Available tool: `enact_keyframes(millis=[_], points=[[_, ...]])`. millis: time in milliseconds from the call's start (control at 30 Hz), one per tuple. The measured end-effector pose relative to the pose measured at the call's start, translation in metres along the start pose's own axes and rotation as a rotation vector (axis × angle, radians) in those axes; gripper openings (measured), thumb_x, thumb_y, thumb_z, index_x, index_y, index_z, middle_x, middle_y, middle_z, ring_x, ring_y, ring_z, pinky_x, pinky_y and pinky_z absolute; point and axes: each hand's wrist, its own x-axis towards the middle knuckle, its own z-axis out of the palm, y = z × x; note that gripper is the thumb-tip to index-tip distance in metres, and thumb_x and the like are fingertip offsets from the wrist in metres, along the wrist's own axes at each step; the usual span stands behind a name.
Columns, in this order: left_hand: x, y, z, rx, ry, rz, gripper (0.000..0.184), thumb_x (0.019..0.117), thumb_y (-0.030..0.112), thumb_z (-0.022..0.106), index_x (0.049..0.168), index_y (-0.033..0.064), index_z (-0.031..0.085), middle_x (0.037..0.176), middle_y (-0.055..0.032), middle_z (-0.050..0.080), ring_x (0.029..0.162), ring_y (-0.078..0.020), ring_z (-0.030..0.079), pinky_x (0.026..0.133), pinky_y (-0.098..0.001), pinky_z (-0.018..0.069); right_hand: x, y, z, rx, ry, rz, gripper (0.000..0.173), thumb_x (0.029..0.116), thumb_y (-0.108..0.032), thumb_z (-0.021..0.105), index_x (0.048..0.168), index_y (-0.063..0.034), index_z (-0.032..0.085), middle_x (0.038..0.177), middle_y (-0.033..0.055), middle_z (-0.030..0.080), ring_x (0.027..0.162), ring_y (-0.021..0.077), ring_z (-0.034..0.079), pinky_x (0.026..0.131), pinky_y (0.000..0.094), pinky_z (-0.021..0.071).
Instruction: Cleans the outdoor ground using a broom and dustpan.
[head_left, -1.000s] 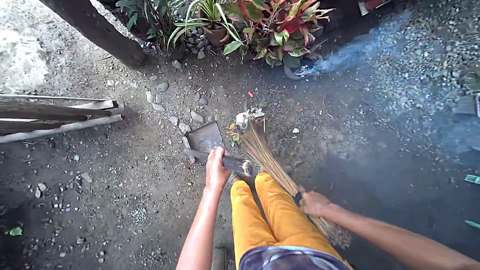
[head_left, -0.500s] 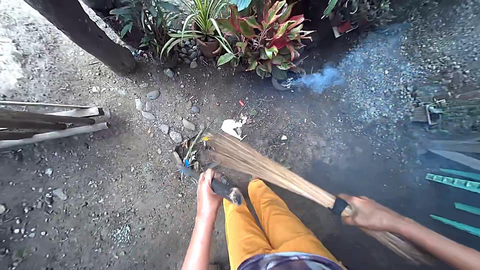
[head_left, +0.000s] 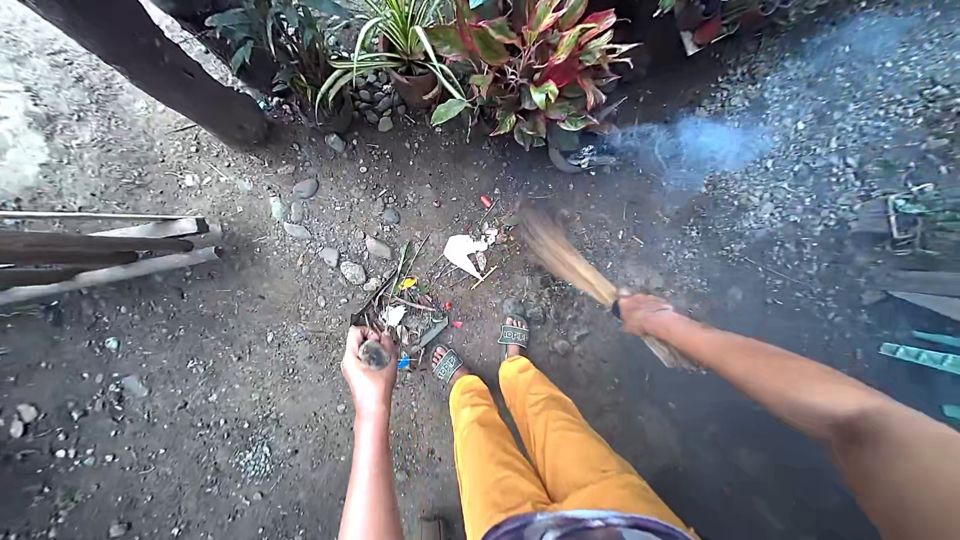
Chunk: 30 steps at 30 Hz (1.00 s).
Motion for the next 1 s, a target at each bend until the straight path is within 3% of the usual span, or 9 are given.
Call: enact_keyframes(millis=[100,333,467,567,667,767,867,933,1000], points=[[0.011,0.021,0.016,0.056,-0.021,-0.071,0.024,0.0844,0.006,0.071,0.102,-0.0072,0.062,0.085,-0.0123,0.065,0.077,-0.0143,0.062,0.075,-0.034,0.0511,-0.03,0.003,0.014,-0.034,-0.055,-0.073,0.086,0.0893,-0.018,0.074,0.157,0.0007,0.025,0.132,0.034,0.058,0.124,0.0513,0.058,0.1,0.0652,0.0475],[0.041,0.054,0.024,0.166,-0.17,-0.256,0.032,0.086,0.01,0.077,0.112,-0.0043,0.066,0.101,-0.0246,0.069,0.097,-0.0383,0.067,0.089,-0.0594,0.0502,-0.081,0.132,-0.039,-0.053,0.079,-0.13,0.084,0.0935,-0.024,0.074,0.162,-0.0147,0.027,0.123,0.0361,0.063,0.116,0.0582,0.059,0.095,0.0727,0.0453],[0.051,0.043,0.02,0.128,-0.142,-0.245,0.03,0.0859,0.007,0.075,0.111,-0.0038,0.064,0.097,-0.0219,0.068,0.089,-0.0336,0.066,0.082,-0.056,0.0519,-0.061,0.104,-0.091,-0.17,0.257,-0.104,0.08,0.0951,-0.016,0.071,0.162,-0.0133,0.027,0.114,0.038,0.064,0.109,0.0604,0.061,0.086,0.0735,0.0466],[0.043,0.05,0.02,0.149,-0.124,-0.232,0.029,0.0839,0.005,0.075,0.109,-0.0022,0.063,0.093,-0.0185,0.067,0.084,-0.0303,0.066,0.078,-0.0535,0.0526,-0.009,0.052,-0.113,-0.085,0.414,-0.126,0.084,0.0889,-0.005,0.073,0.16,-0.0098,0.029,0.112,0.0414,0.062,0.104,0.0633,0.06,0.079,0.0747,0.0474],[0.03,0.055,0.029,0.146,-0.109,-0.207,0.028,0.083,0.003,0.074,0.107,-0.0017,0.062,0.089,-0.0143,0.065,0.08,-0.0245,0.063,0.075,-0.047,0.0517,0.025,-0.019,-0.116,-0.009,0.426,-0.144,0.085,0.0918,0.004,0.066,0.162,-0.003,0.019,0.131,0.0456,0.051,0.117,0.0656,0.053,0.087,0.0755,0.0461],[0.025,0.053,0.034,0.115,-0.063,-0.225,0.03,0.0824,0.001,0.073,0.109,-0.0012,0.061,0.09,-0.0124,0.064,0.079,-0.0204,0.062,0.076,-0.0428,0.0515,0.024,-0.064,-0.097,-0.119,0.361,-0.155,0.079,0.0971,0.005,0.057,0.163,-0.0039,0.015,0.134,0.0419,0.051,0.121,0.0595,0.055,0.091,0.068,0.0491],[0.028,0.048,0.03,0.095,-0.045,-0.26,0.033,0.0845,0.002,0.072,0.115,-0.0009,0.06,0.093,-0.0117,0.064,0.081,-0.0184,0.062,0.078,-0.0399,0.052,0.006,-0.042,-0.076,-0.265,0.307,-0.274,0.083,0.0931,0.004,0.064,0.163,-0.005,0.02,0.128,0.0398,0.055,0.116,0.0576,0.058,0.089,0.0665,0.0514],[0.031,0.049,0.027,0.09,-0.043,-0.268,0.032,0.0849,0.002,0.072,0.114,-0.0028,0.061,0.094,-0.0153,0.065,0.083,-0.0222,0.062,0.079,-0.0434,0.0516,-0.015,-0.007,-0.079,-0.295,0.249,-0.303,0.093,0.0871,-0.001,0.074,0.164,-0.0118,0.023,0.126,0.0396,0.057,0.113,0.0588,0.059,0.087,0.0696,0.0501],[0.03,0.048,0.025,0.098,-0.054,-0.278,0.031,0.0858,0.003,0.072,0.114,-0.0032,0.061,0.095,-0.0172,0.066,0.084,-0.0253,0.064,0.08,-0.0467,0.0521,-0.042,0.029,-0.087,-0.323,0.215,-0.276,0.092,0.0869,-0.005,0.075,0.163,-0.0173,0.025,0.119,0.0378,0.062,0.111,0.0589,0.06,0.085,0.0711,0.0488]])
